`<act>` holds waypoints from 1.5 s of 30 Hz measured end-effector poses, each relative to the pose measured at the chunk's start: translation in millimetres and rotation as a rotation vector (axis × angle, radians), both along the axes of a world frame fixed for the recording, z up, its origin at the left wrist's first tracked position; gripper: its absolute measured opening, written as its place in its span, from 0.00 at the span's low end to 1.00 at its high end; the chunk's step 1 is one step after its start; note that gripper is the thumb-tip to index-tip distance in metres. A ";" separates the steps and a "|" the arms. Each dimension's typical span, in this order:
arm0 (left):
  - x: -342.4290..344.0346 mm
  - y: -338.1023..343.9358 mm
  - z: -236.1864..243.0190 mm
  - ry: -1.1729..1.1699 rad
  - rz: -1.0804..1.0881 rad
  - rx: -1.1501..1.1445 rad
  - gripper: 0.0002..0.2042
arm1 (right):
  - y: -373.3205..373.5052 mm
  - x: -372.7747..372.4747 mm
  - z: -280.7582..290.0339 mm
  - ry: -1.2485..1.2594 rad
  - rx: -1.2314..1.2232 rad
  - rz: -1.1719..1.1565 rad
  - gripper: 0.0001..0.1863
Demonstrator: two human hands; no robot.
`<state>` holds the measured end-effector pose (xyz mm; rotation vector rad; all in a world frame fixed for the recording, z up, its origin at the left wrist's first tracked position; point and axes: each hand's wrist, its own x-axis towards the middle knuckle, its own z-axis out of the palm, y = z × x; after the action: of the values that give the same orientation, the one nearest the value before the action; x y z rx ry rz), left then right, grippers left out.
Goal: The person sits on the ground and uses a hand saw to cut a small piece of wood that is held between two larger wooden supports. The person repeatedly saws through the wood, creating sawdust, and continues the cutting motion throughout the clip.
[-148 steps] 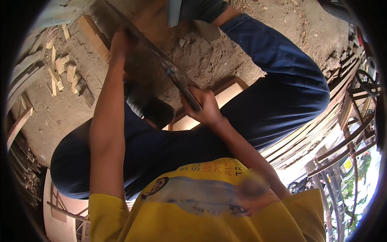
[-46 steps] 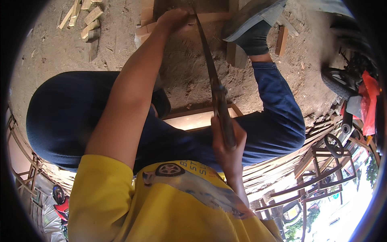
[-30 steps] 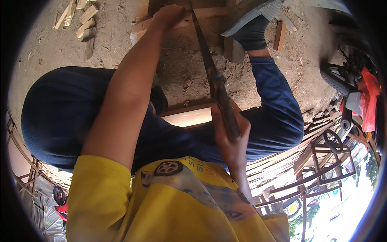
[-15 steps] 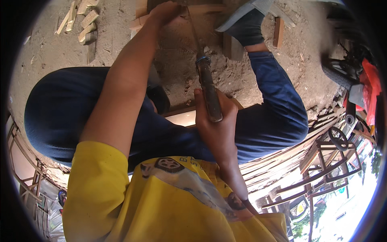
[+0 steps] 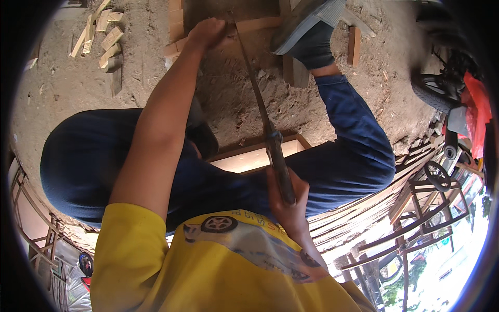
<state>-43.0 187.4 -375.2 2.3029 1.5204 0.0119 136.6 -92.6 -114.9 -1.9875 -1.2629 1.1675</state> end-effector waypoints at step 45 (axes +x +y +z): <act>-0.4 -11.6 14.0 -0.052 0.051 0.041 0.13 | -68.7 34.3 79.4 -0.226 0.156 -0.106 0.10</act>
<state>-43.4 175.9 -361.2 2.2766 1.5660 0.1168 170.9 -161.4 -35.5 -2.0842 -1.2968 0.7871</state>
